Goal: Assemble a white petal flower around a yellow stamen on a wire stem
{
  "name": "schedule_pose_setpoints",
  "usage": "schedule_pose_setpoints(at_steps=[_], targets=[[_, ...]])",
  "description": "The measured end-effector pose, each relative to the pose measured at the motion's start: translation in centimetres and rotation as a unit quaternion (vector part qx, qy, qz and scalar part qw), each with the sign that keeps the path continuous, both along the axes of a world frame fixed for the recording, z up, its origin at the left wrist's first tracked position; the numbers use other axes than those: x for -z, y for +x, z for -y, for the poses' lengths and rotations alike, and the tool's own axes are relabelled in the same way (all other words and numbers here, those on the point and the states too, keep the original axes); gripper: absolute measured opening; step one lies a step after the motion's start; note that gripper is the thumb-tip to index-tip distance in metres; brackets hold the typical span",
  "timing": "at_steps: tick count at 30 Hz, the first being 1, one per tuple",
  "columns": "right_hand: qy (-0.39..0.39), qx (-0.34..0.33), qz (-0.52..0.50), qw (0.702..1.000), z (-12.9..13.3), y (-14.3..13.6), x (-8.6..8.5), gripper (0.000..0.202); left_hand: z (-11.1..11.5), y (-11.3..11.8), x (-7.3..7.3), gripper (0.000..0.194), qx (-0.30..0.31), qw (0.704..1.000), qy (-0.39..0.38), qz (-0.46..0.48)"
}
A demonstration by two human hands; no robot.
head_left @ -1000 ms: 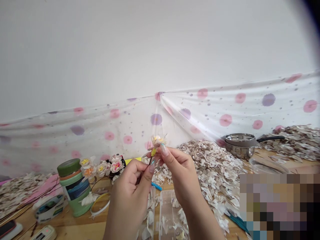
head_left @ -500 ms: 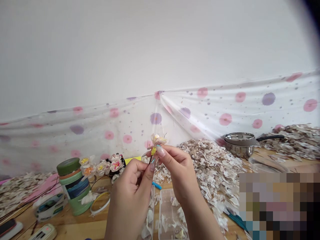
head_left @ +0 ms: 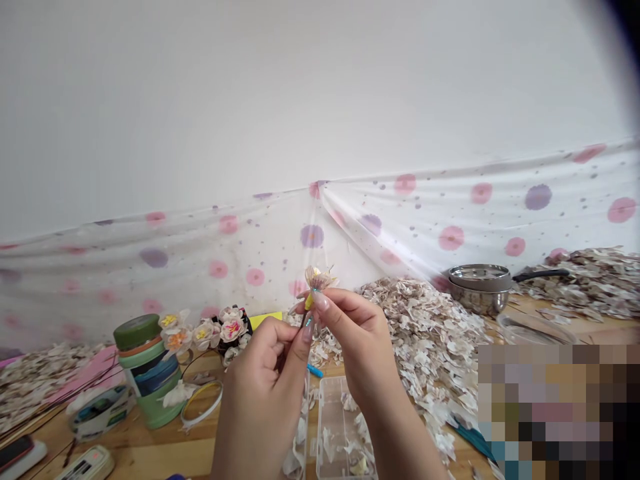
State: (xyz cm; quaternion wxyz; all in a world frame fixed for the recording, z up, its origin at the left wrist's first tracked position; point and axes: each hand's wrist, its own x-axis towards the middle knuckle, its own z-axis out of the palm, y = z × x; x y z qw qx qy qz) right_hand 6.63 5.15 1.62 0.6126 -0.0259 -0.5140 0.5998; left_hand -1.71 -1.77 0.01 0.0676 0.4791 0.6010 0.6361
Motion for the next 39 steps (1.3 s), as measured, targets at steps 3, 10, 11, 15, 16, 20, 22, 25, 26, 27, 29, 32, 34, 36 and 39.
schedule_pose_setpoints(at_steps=[3,10,11,15,16,20,22,25,26,27,29,32,34,36,39], targets=[[0.001,-0.008,-0.006,1.000,0.0,-0.1,0.1,0.012,0.0,0.1,0.0,0.038,0.006,1.000,0.006,0.014],[0.001,-0.002,-0.005,1.000,0.0,-0.2,0.1,0.008,0.2,0.5,-0.3,0.034,0.027,0.999,0.015,0.045],[0.003,-0.004,-0.005,1.000,0.1,-0.1,0.0,0.009,0.2,0.5,-0.4,0.034,0.027,0.998,0.015,0.048],[-0.007,0.002,0.002,1.000,0.2,0.0,-0.2,0.014,0.2,0.4,-0.4,0.036,0.015,0.999,0.009,0.031],[-0.011,0.006,0.004,1.000,0.2,0.1,-0.2,0.015,0.1,0.3,-0.3,0.036,0.008,1.000,0.006,0.018],[-0.024,0.038,-0.001,0.999,0.4,0.0,-0.1,0.024,0.0,0.3,0.0,0.035,-0.007,1.000,0.004,-0.019],[-0.025,0.049,-0.008,0.998,0.4,-0.2,-0.1,0.028,0.0,0.3,0.1,0.033,-0.006,1.000,0.012,-0.018],[-0.020,0.061,-0.012,0.998,0.5,-0.4,-0.2,0.030,-0.1,0.3,0.2,0.033,-0.005,1.000,0.013,-0.017],[-0.019,0.067,-0.012,0.998,0.5,-0.5,-0.1,0.031,-0.1,0.4,0.2,0.033,-0.006,1.000,0.011,-0.017],[-0.017,0.073,-0.010,0.997,0.5,-0.6,-0.1,0.032,0.0,0.4,0.2,0.033,-0.006,1.000,0.010,-0.015],[-0.008,0.091,-0.001,0.996,0.4,-0.5,0.0,0.034,0.0,0.3,0.1,0.032,-0.003,1.000,0.013,-0.007],[0.019,0.140,0.016,0.990,0.1,-0.1,0.3,0.025,-0.1,0.1,0.1,0.031,-0.002,1.000,0.020,-0.003],[0.046,0.200,0.017,0.979,-0.4,0.4,0.6,0.014,-0.1,-0.3,0.1,0.034,0.003,1.000,0.017,-0.013],[0.087,0.280,0.006,0.956,-0.9,0.8,0.8,0.012,-0.2,-0.7,0.2,0.036,0.004,1.000,0.014,-0.022],[0.163,0.380,-0.005,0.910,-1.3,1.3,0.8,0.017,-0.2,-1.3,0.3,0.038,0.003,0.999,0.001,-0.038]])
